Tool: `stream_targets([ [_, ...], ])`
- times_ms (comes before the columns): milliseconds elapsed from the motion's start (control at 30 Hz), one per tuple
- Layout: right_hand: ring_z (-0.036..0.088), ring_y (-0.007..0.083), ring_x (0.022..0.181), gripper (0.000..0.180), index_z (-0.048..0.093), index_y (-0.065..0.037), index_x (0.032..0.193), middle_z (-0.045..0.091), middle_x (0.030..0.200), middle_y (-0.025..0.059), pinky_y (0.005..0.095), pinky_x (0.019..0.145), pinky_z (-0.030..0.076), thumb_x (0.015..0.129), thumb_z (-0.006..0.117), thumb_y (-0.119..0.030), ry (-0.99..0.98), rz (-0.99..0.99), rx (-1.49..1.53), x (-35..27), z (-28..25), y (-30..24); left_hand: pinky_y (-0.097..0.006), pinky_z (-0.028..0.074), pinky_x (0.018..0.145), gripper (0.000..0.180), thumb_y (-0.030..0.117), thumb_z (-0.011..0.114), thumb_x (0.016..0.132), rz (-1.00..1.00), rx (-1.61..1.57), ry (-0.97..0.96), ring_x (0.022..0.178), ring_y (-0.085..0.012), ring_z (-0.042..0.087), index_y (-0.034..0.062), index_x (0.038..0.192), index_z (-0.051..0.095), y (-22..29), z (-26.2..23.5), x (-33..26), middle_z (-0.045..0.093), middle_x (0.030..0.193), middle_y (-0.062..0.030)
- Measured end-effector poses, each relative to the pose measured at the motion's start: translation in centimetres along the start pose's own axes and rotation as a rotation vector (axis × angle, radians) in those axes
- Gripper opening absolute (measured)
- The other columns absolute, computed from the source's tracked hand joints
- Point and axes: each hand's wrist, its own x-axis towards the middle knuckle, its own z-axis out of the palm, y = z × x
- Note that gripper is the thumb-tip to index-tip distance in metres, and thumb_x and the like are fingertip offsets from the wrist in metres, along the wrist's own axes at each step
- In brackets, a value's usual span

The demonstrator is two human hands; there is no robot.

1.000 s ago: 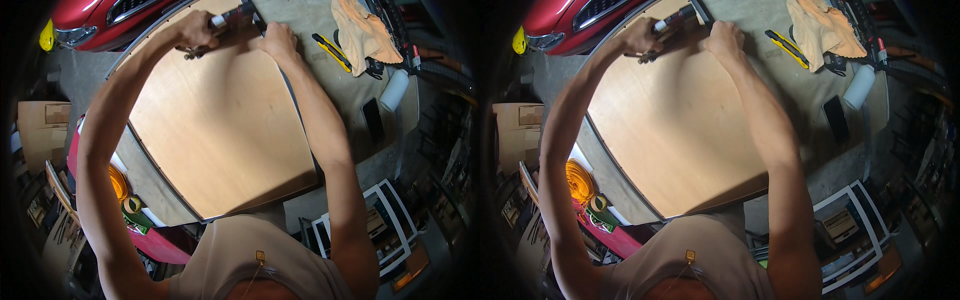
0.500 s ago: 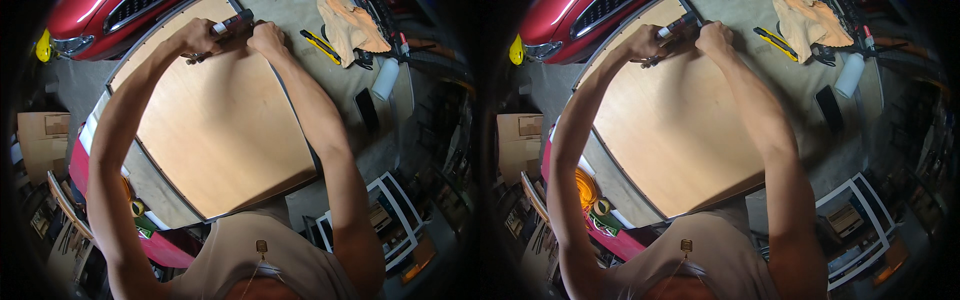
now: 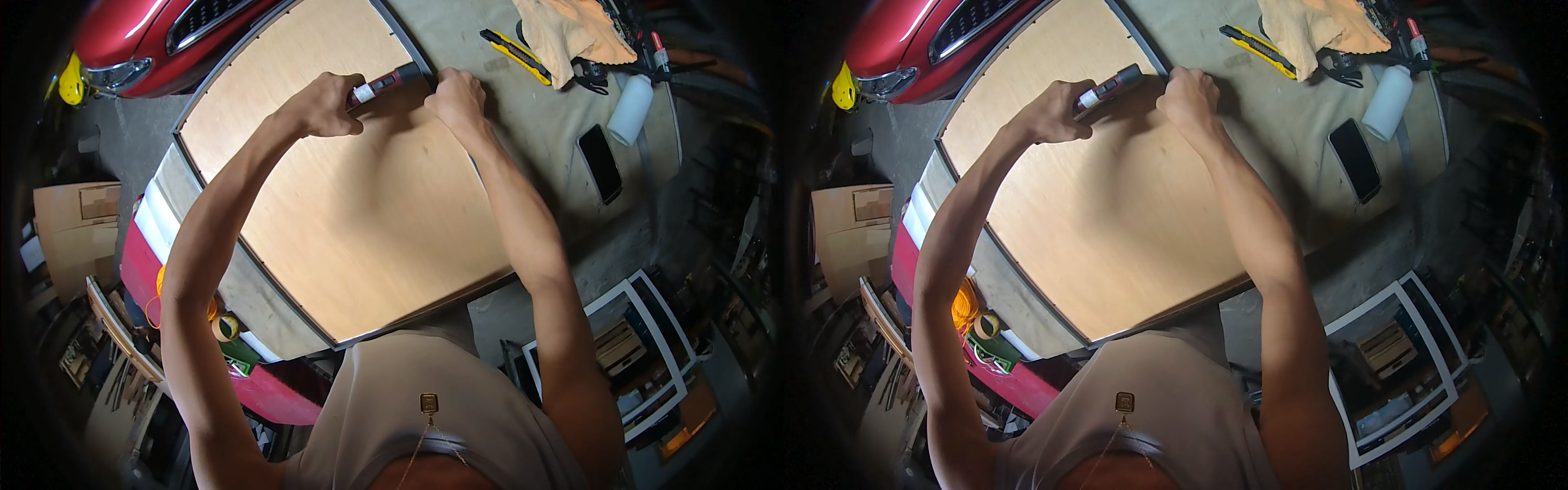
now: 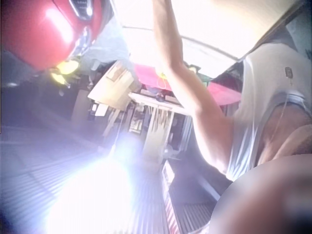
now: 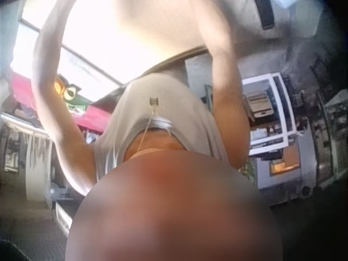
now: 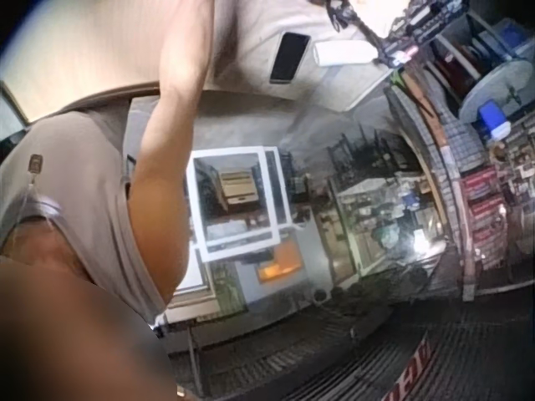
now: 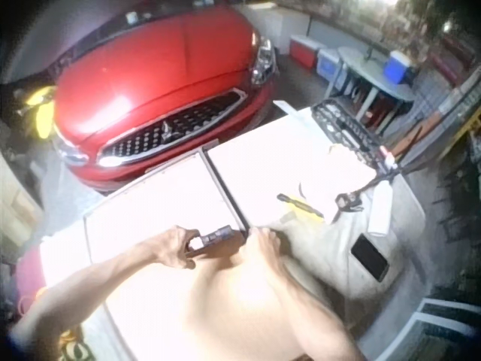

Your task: The person applies brown edge banding to the perimeter of a light-colored wooden panel. They use a utility knife to cut the banding to length, press it along the edges, and smooth it with a cloth. The panel rests on a workbench in a cluttered garage.

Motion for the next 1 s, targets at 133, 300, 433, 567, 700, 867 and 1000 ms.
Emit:
stream_targets([
  [133,0.067,0.0392,0.094,0.021,0.069,-0.003,0.089,0.070,0.093,0.0205,0.0451,0.085,0.054,0.069,0.069,-0.009,-0.030,-0.032,0.085,0.0,-0.4,0.2,-0.042,0.052,0.069,0.041,0.017,0.069,0.063,-0.004,0.028,-0.004,0.073,-0.0352,0.065,-0.0026,0.099,0.062,1.0,0.6,0.1,0.066,0.076,-0.0209],
  [300,0.066,0.0393,0.095,0.022,0.069,-0.005,0.091,0.068,0.097,0.0204,0.0459,0.087,0.053,0.070,0.068,-0.009,-0.039,-0.002,0.090,0.1,-0.1,0.2,-0.043,0.054,0.072,0.042,0.018,0.069,0.065,-0.100,-0.033,-0.016,0.076,-0.0375,0.066,-0.0015,0.102,0.064,2.0,0.9,0.7,0.067,0.079,-0.0234],
  [433,0.064,0.0386,0.101,0.023,0.069,-0.008,0.095,0.065,0.104,0.0204,0.0446,0.089,0.052,0.072,0.069,-0.012,-0.057,0.005,0.035,0.1,0.9,0.4,-0.044,0.054,0.075,0.040,0.023,0.069,0.071,-0.158,-0.003,-0.011,0.081,-0.0396,0.067,-0.0004,0.103,0.065,2.5,1.3,1.2,0.068,0.083,-0.0254],
  [567,0.062,0.0379,0.106,0.028,0.069,-0.010,0.102,0.064,0.110,0.0205,0.0443,0.090,0.052,0.075,0.069,-0.018,-0.072,-0.038,-0.080,0.4,1.1,0.1,-0.040,0.055,0.057,0.037,0.027,0.071,0.075,-0.228,-0.073,-0.009,0.059,-0.0298,0.066,0.0011,0.101,0.067,2.6,1.2,1.3,0.066,0.068,-0.0183],
  [700,0.063,0.0385,0.106,0.031,0.069,-0.007,0.104,0.065,0.111,0.0229,0.0447,0.091,0.052,0.075,0.069,-0.015,-0.049,-0.052,0.035,-0.3,-0.1,0.4,-0.034,0.050,0.045,0.035,0.026,0.074,0.075,-0.177,-0.193,-0.033,0.045,-0.0195,0.059,0.0007,0.099,0.066,2.4,1.1,0.0,0.062,0.059,-0.0116],
  [867,0.065,0.0407,0.100,0.040,0.069,-0.005,0.109,0.069,0.105,0.0208,0.0453,0.089,0.053,0.069,0.069,-0.011,-0.014,-0.027,0.001,-5.5,-0.6,3.7,-0.040,0.053,0.070,0.046,0.024,0.074,0.066,-0.121,-0.097,-0.030,0.075,-0.0326,0.067,-0.0009,0.103,0.064,2.9,4.3,-4.9,0.068,0.079,-0.0199],
  [1000,0.065,0.0408,0.099,0.036,0.070,-0.004,0.106,0.069,0.102,0.0211,0.0448,0.088,0.053,0.071,0.067,-0.009,-0.031,0.024,-0.013,-7.6,-0.3,5.8,-0.043,0.052,0.072,0.043,0.021,0.069,0.065,-0.023,-0.157,-0.008,0.077,-0.0377,0.065,-0.0021,0.101,0.062,4.8,7.1,-4.5,0.067,0.081,-0.0236],
])
